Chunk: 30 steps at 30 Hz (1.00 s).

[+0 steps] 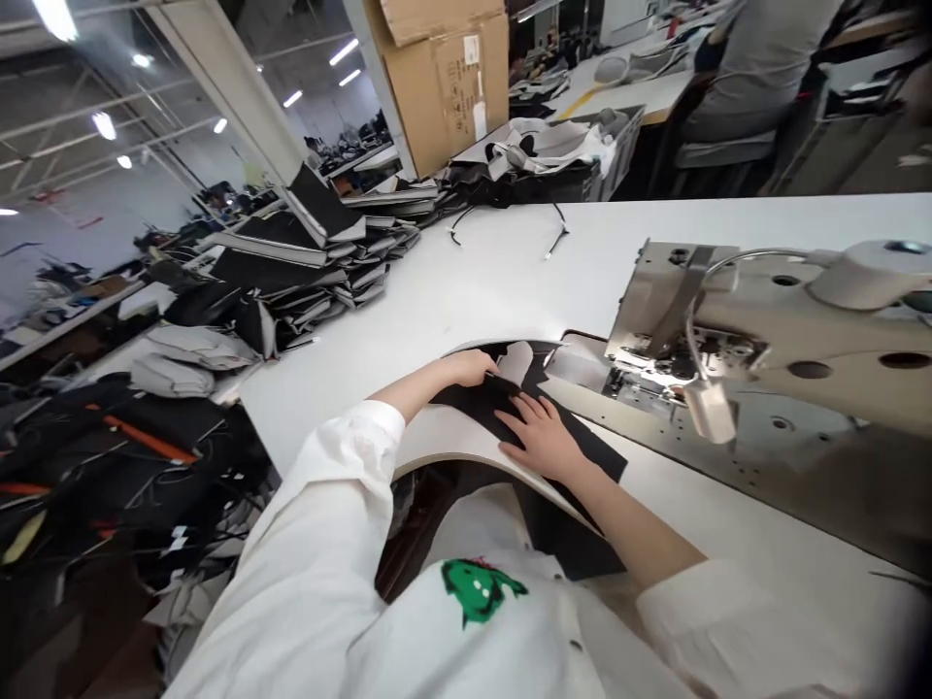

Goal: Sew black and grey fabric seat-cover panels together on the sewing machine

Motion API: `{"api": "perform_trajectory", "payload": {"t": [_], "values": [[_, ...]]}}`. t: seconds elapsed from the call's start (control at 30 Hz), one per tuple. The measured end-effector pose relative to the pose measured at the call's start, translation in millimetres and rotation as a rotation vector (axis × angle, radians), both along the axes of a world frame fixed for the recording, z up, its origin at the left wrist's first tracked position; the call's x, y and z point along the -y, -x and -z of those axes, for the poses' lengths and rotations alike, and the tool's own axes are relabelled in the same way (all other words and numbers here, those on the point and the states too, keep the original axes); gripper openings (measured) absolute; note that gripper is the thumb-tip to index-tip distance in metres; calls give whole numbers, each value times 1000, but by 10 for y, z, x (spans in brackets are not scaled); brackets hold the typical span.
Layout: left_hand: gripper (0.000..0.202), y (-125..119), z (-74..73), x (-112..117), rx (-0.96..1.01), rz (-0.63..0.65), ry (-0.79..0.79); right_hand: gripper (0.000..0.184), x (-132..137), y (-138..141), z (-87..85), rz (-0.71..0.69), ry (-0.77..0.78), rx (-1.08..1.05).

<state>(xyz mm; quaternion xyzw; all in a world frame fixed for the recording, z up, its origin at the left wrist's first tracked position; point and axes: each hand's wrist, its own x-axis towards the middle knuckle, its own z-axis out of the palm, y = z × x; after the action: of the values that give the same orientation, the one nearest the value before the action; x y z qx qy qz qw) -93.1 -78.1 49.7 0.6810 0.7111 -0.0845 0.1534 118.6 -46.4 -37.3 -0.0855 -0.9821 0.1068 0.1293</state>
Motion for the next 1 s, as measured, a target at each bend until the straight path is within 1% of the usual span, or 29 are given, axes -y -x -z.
{"api": "perform_trajectory", "payload": {"t": [0.1, 0.2, 0.27, 0.3, 0.37, 0.43, 0.5, 0.57, 0.63, 0.7, 0.77, 0.8, 0.87, 0.93, 1.0], "values": [[47, 26, -85, 86, 42, -59, 65, 47, -8, 36, -14, -27, -32, 6], [45, -97, -79, 116, 70, -84, -4, 46, 21, 42, -38, -30, -40, 20], [49, -245, -11, 98, 100, -86, -75, 48, 47, 37, -45, -19, -26, 22], [53, -324, 41, 86, 117, -88, -71, 48, 59, 33, -44, -15, -18, 24], [64, -459, 171, 65, 116, -92, 2, 50, 85, 20, -37, -5, -2, 36], [70, -524, 304, 48, 82, -34, 59, 51, 112, -16, -32, 34, 14, 51], [69, -507, 402, 29, 66, 106, 23, 53, 126, -95, -41, 83, 15, 61], [67, -447, 449, 0, 66, 255, -30, 50, 106, -225, -63, 88, -5, 78], [67, -399, 449, -39, 34, 339, -46, 49, 33, -396, -80, 30, -26, 116], [70, -401, 423, -88, -12, 337, -23, 49, -80, -580, -71, -27, -29, 151], [74, -448, 396, -151, -50, 305, 17, 50, -195, -740, -29, -39, -15, 137], [76, -480, 388, -186, -69, 301, 31, 50, -240, -800, 0, -15, -7, 109], [76, -542, 385, -257, -94, 350, 25, 48, -286, -867, 59, 81, 0, 40], [73, -588, 394, -312, -112, 411, -22, 46, -275, -873, 100, 197, -8, -2], [70, -618, 395, -335, -157, 422, -76, 45, -234, -853, 114, 270, -36, -4]]}}
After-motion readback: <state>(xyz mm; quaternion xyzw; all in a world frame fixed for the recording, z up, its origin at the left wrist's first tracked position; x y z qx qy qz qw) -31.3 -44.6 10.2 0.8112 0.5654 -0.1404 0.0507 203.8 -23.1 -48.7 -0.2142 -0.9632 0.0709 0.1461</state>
